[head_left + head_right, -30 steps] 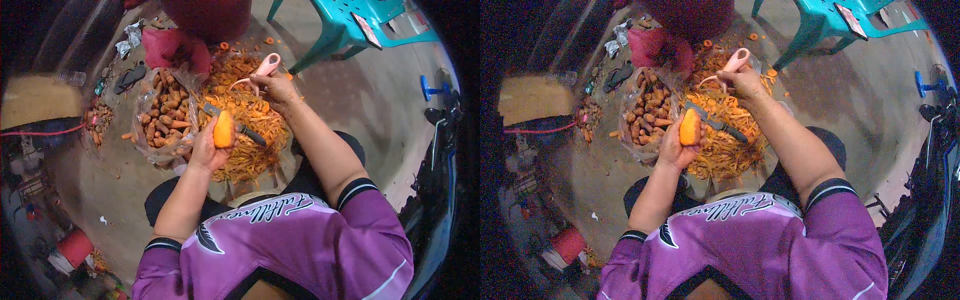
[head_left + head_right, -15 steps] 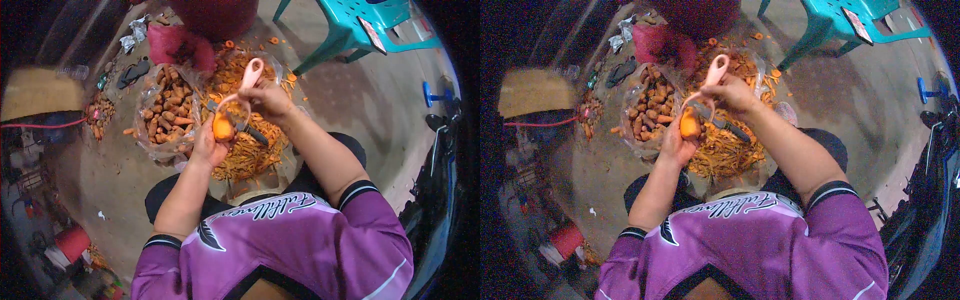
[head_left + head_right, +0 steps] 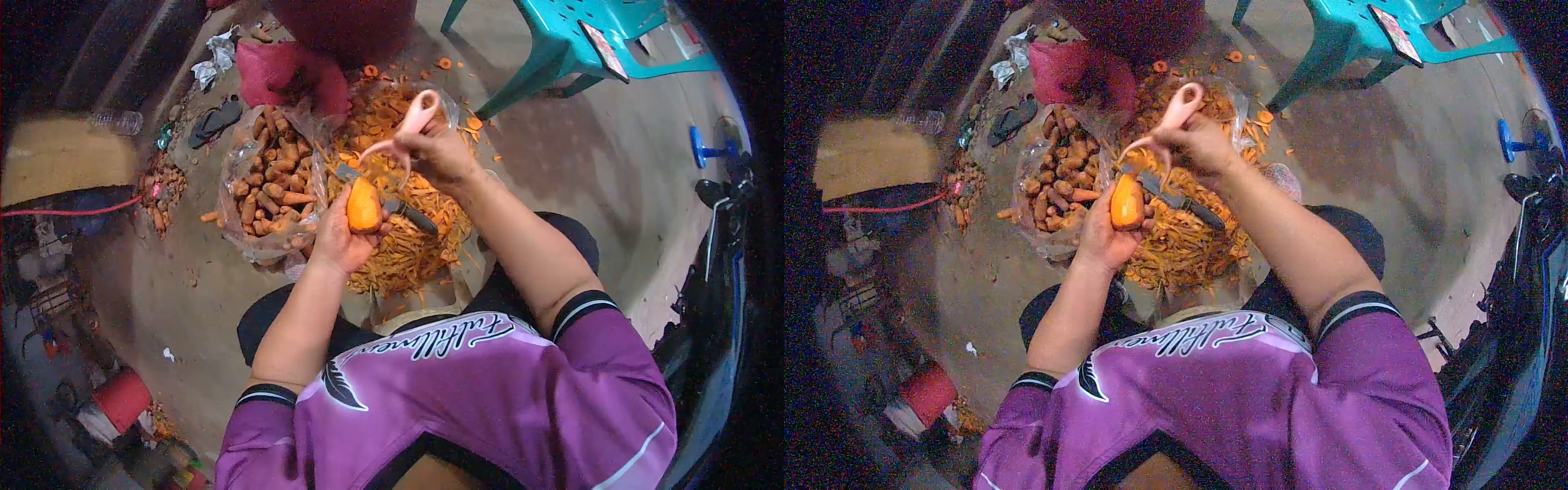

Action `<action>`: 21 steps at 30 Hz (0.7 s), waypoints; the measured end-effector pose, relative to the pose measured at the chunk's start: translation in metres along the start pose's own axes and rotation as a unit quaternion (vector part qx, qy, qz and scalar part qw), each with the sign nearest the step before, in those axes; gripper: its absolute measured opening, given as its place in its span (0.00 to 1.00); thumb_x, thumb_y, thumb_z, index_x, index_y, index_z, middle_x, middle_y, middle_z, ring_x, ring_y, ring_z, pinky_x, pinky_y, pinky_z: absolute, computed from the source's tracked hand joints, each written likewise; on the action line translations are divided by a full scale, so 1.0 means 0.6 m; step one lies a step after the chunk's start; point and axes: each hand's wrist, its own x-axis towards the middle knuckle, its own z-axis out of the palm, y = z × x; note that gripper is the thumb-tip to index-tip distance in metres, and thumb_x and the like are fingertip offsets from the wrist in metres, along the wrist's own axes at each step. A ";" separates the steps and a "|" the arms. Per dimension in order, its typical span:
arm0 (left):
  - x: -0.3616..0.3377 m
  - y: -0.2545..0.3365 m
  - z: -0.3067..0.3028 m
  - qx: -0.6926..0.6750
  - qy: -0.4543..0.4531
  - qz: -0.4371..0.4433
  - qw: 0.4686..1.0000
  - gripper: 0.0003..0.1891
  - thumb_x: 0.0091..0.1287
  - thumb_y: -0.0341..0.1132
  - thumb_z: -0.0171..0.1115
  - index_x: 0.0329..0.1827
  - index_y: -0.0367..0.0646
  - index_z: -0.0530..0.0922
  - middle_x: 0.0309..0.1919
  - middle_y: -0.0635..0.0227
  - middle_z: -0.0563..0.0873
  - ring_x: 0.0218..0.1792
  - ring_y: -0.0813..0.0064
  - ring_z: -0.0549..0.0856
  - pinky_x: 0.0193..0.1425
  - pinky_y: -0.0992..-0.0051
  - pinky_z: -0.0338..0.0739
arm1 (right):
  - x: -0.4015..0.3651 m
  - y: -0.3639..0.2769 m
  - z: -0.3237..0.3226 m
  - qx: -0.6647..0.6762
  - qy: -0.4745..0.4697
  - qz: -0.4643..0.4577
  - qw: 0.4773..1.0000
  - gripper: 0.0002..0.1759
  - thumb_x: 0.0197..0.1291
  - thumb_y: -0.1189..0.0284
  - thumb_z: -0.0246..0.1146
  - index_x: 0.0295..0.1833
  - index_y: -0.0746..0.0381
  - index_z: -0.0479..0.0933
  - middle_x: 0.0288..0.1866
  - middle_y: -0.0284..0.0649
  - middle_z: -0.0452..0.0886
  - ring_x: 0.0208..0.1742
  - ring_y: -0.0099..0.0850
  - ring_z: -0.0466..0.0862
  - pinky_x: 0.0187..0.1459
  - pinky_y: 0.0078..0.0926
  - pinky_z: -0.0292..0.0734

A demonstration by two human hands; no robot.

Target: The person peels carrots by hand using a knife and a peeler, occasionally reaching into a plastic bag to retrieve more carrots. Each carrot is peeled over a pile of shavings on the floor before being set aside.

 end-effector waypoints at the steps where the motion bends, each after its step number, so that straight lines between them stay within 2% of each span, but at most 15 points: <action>1: -0.004 0.002 0.015 -0.004 0.036 0.013 0.999 0.15 0.63 0.47 0.43 0.41 0.46 0.70 0.29 0.70 0.76 0.29 0.72 0.76 0.30 0.74 0.71 | -0.012 0.002 0.013 0.003 -0.039 0.026 0.999 0.11 0.47 0.77 0.61 0.37 0.61 0.68 0.31 0.35 0.75 0.31 0.25 0.76 0.35 0.22 0.73; 2: -0.007 0.002 0.034 -0.008 0.073 0.026 0.997 0.14 0.63 0.46 0.44 0.41 0.46 0.70 0.29 0.70 0.76 0.29 0.73 0.75 0.28 0.74 0.71 | -0.013 0.016 0.014 0.002 -0.093 0.047 0.995 0.11 0.46 0.77 0.60 0.37 0.61 0.69 0.31 0.35 0.75 0.32 0.25 0.76 0.35 0.23 0.73; 3: -0.009 0.001 0.042 -0.012 0.111 0.038 0.993 0.14 0.63 0.46 0.45 0.42 0.47 0.70 0.28 0.71 0.76 0.28 0.73 0.75 0.27 0.74 0.70 | -0.024 0.021 0.032 -0.025 -0.100 0.036 0.994 0.11 0.46 0.78 0.60 0.37 0.61 0.69 0.29 0.35 0.75 0.30 0.25 0.76 0.35 0.22 0.73; 5: -0.003 -0.003 0.007 0.024 0.031 0.018 0.999 0.14 0.63 0.45 0.45 0.42 0.47 0.70 0.29 0.71 0.76 0.29 0.74 0.76 0.29 0.73 0.72 | -0.004 0.035 0.008 -0.035 -0.097 0.039 0.994 0.11 0.44 0.76 0.63 0.35 0.63 0.71 0.30 0.34 0.77 0.30 0.23 0.76 0.33 0.19 0.72; 7: -0.005 -0.006 0.000 0.040 -0.028 0.001 0.999 0.14 0.63 0.45 0.45 0.43 0.47 0.70 0.30 0.71 0.77 0.30 0.75 0.77 0.30 0.73 0.73 | 0.032 0.019 -0.035 -0.139 0.002 -0.034 0.990 0.11 0.44 0.76 0.63 0.35 0.63 0.71 0.30 0.34 0.77 0.29 0.23 0.77 0.31 0.18 0.72; 8: -0.010 -0.005 0.007 0.039 -0.046 -0.008 0.998 0.14 0.63 0.45 0.45 0.43 0.47 0.70 0.31 0.71 0.77 0.30 0.75 0.77 0.31 0.73 0.73 | 0.037 0.014 -0.047 -0.057 0.054 -0.024 0.997 0.10 0.45 0.74 0.63 0.35 0.63 0.71 0.29 0.35 0.77 0.29 0.24 0.77 0.29 0.19 0.72; 9: -0.012 -0.004 0.011 0.039 -0.064 -0.018 0.997 0.14 0.63 0.45 0.45 0.44 0.48 0.70 0.31 0.71 0.77 0.31 0.75 0.77 0.32 0.73 0.74 | 0.030 0.008 -0.040 -0.055 0.045 -0.022 0.997 0.11 0.45 0.74 0.63 0.35 0.63 0.71 0.30 0.35 0.77 0.29 0.24 0.76 0.29 0.19 0.72; 11: -0.006 -0.003 0.004 0.051 -0.004 -0.002 0.999 0.14 0.63 0.45 0.44 0.44 0.47 0.70 0.31 0.71 0.77 0.30 0.75 0.77 0.31 0.74 0.74 | 0.013 0.001 -0.016 -0.058 0.024 -0.014 0.998 0.11 0.45 0.73 0.63 0.35 0.63 0.71 0.30 0.35 0.77 0.28 0.24 0.76 0.28 0.20 0.72; 12: -0.007 0.001 0.011 0.055 0.026 0.007 0.998 0.14 0.64 0.45 0.44 0.44 0.47 0.70 0.31 0.71 0.77 0.29 0.75 0.77 0.30 0.75 0.74 | -0.002 -0.001 0.004 -0.018 -0.036 0.008 0.999 0.11 0.45 0.73 0.63 0.35 0.63 0.71 0.30 0.35 0.77 0.30 0.23 0.76 0.30 0.20 0.72; 13: -0.008 0.001 0.019 0.066 0.033 0.040 0.996 0.14 0.64 0.45 0.44 0.43 0.47 0.70 0.31 0.71 0.77 0.29 0.74 0.77 0.30 0.75 0.73 | -0.001 0.013 0.005 -0.072 -0.070 0.000 0.995 0.11 0.45 0.73 0.63 0.36 0.63 0.71 0.31 0.35 0.77 0.32 0.23 0.76 0.32 0.21 0.72; 15: -0.011 -0.006 0.045 0.091 0.045 0.100 0.990 0.14 0.64 0.45 0.43 0.43 0.46 0.70 0.31 0.70 0.77 0.28 0.74 0.77 0.29 0.76 0.73 | -0.011 0.015 0.017 -0.076 -0.089 0.036 0.992 0.12 0.45 0.74 0.63 0.36 0.64 0.72 0.31 0.34 0.77 0.33 0.24 0.77 0.33 0.22 0.72; 17: 0.000 -0.013 0.010 0.112 0.029 0.085 0.990 0.15 0.65 0.45 0.42 0.43 0.46 0.70 0.32 0.69 0.76 0.30 0.76 0.77 0.30 0.76 0.73 | 0.001 0.007 0.005 -0.071 -0.027 0.006 0.997 0.11 0.45 0.74 0.63 0.36 0.64 0.71 0.32 0.35 0.77 0.32 0.25 0.77 0.33 0.22 0.72; 18: 0.001 -0.013 0.001 0.123 0.021 0.078 0.989 0.15 0.65 0.46 0.41 0.43 0.45 0.70 0.32 0.69 0.76 0.30 0.76 0.76 0.31 0.76 0.73 | 0.019 -0.001 -0.008 -0.209 0.024 -0.056 0.976 0.10 0.46 0.75 0.62 0.35 0.64 0.71 0.32 0.36 0.77 0.30 0.25 0.77 0.33 0.22 0.72; 19: 0.002 -0.009 -0.006 0.127 0.000 0.072 0.989 0.15 0.65 0.46 0.41 0.44 0.45 0.70 0.33 0.69 0.76 0.31 0.76 0.77 0.31 0.76 0.73 | 0.026 -0.003 -0.020 -0.146 0.101 -0.040 0.983 0.09 0.46 0.76 0.62 0.35 0.64 0.70 0.32 0.36 0.76 0.30 0.25 0.77 0.32 0.22 0.72; 21: -0.001 -0.003 -0.009 0.132 -0.043 0.058 0.989 0.16 0.65 0.46 0.41 0.45 0.46 0.69 0.34 0.69 0.76 0.31 0.76 0.77 0.33 0.75 0.74 | 0.021 -0.008 -0.021 -0.049 0.090 -0.012 0.995 0.10 0.46 0.76 0.62 0.35 0.63 0.70 0.30 0.35 0.76 0.29 0.25 0.76 0.31 0.21 0.72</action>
